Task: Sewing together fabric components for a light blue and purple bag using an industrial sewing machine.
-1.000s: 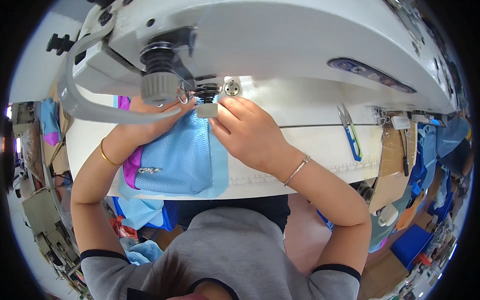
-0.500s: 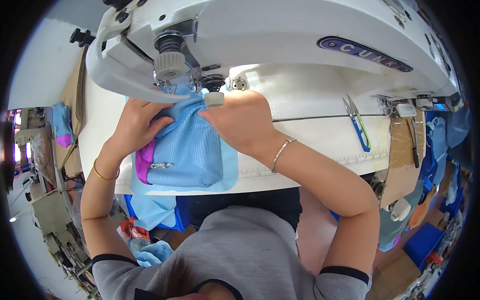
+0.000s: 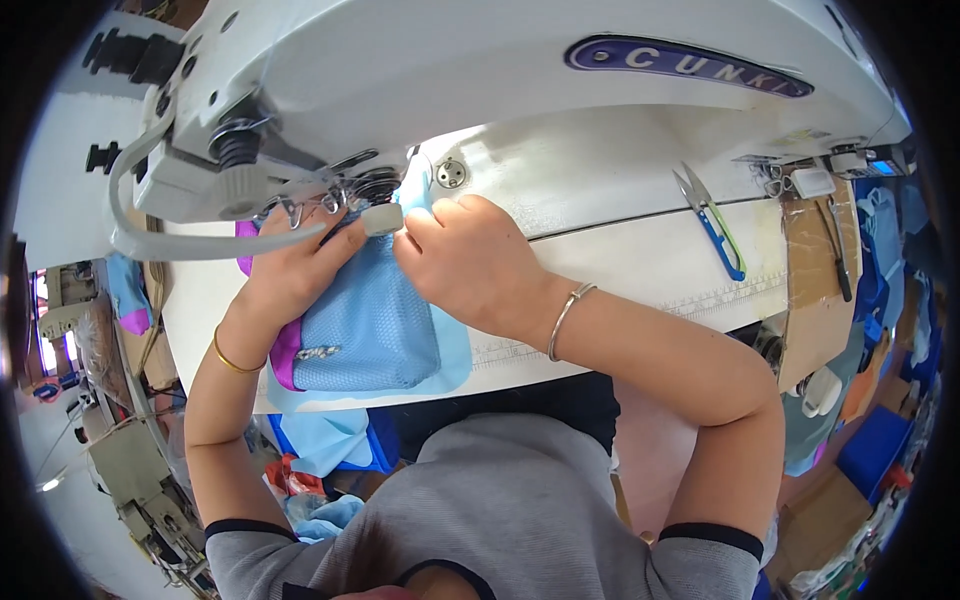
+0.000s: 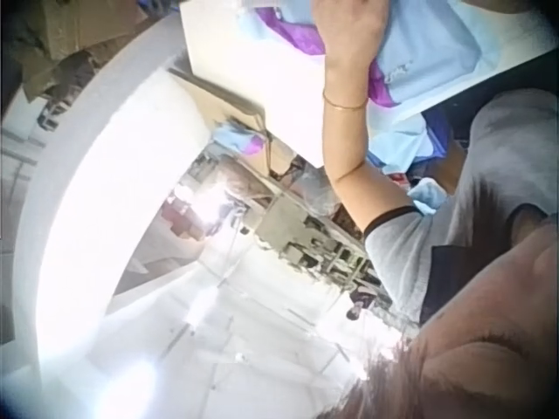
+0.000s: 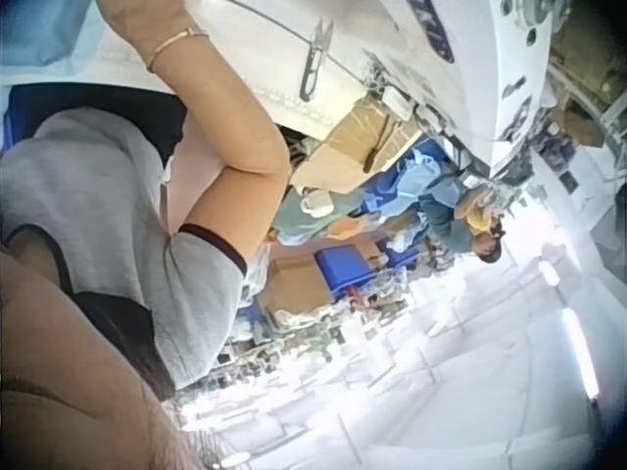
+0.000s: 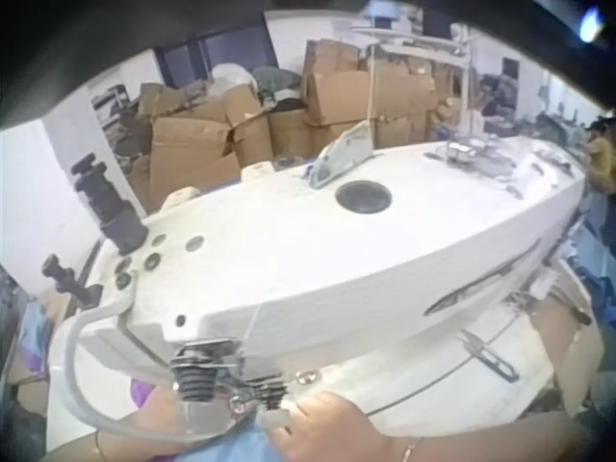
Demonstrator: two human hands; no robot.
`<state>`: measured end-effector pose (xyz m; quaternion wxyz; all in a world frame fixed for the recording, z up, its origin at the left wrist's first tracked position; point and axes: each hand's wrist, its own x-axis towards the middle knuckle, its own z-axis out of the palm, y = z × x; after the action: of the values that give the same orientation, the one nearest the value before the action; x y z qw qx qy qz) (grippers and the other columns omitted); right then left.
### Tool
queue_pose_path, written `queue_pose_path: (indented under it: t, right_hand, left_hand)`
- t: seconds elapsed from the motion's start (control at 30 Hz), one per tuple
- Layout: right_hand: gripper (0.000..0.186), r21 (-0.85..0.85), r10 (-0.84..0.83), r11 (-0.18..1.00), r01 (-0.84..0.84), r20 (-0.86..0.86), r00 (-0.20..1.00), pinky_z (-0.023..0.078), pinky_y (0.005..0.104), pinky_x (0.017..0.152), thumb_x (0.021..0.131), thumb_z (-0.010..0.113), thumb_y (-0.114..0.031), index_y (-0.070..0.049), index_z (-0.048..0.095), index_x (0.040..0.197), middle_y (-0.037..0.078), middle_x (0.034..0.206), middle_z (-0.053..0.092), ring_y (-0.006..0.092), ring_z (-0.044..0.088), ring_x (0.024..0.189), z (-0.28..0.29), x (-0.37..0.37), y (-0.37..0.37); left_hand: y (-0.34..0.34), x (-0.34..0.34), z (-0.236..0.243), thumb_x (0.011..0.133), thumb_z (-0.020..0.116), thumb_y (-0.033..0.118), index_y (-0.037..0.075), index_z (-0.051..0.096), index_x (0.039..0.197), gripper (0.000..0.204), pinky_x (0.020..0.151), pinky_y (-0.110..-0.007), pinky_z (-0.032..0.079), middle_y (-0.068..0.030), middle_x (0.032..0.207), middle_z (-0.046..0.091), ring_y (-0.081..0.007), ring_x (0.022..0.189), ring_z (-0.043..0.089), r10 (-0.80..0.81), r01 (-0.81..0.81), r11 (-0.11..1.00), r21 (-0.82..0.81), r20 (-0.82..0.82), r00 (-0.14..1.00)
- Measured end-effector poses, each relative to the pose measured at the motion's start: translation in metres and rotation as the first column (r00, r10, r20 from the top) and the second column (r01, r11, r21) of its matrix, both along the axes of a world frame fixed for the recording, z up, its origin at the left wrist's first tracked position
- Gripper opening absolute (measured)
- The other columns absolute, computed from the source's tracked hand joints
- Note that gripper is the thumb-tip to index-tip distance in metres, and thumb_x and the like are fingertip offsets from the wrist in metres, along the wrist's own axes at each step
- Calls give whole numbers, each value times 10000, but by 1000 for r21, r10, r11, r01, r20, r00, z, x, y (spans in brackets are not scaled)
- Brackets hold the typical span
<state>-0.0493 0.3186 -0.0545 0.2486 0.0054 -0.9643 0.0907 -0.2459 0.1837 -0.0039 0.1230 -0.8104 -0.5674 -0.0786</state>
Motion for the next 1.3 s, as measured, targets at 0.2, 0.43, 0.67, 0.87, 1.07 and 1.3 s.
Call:
queue_pose_path:
  t: [0.2,0.43,0.67,0.87,1.07,1.3]
  right_hand:
    - [269,-118,-24,993,11,-103,994,477,307,698,738,701,-113,-24,724,990,40,903,605,182,587,864,-8,3,-3]
    - [246,19,-47,999,48,-49,998,512,378,800,811,737,-146,-75,728,1046,70,953,670,245,630,976,0,17,4]
    - [253,22,-458,888,458,-24,889,511,410,900,797,692,-142,-28,681,1023,96,1070,668,279,624,1029,28,108,54]
    - [280,194,-715,690,698,27,699,528,426,860,862,680,-92,-26,653,1132,110,1037,673,319,637,1011,-4,189,92]
    - [198,-295,-292,901,317,127,948,531,360,731,885,698,-122,-125,702,1082,73,855,607,258,628,862,23,99,56]
    - [133,-220,-116,970,100,-62,991,517,333,687,806,778,-221,-166,746,923,11,845,597,195,610,842,10,14,37]
  left_hand:
    - [-3,-4,-15,756,737,94,99,716,1164,409,727,-372,578,-66,1108,699,-238,939,692,-45,51,997,51,-122,991]
    - [-1,-6,-28,771,738,66,100,721,1141,372,738,-359,580,-60,1046,711,-270,931,700,8,-12,1000,-25,-137,991]
    - [-6,-15,-39,781,860,64,112,766,1148,382,551,-302,441,-19,875,731,-150,634,625,96,-99,985,145,27,995]
    - [20,-2,-28,755,850,77,104,770,1012,270,575,-318,428,-20,816,680,-177,612,584,-36,22,985,173,73,997]
    - [9,1,-26,766,859,104,106,780,1029,275,560,-302,389,-3,753,646,-139,605,560,50,-58,983,177,48,998]
    - [12,3,-32,779,861,91,102,782,1053,285,481,-296,338,18,748,663,-134,528,529,55,-78,970,228,106,993]
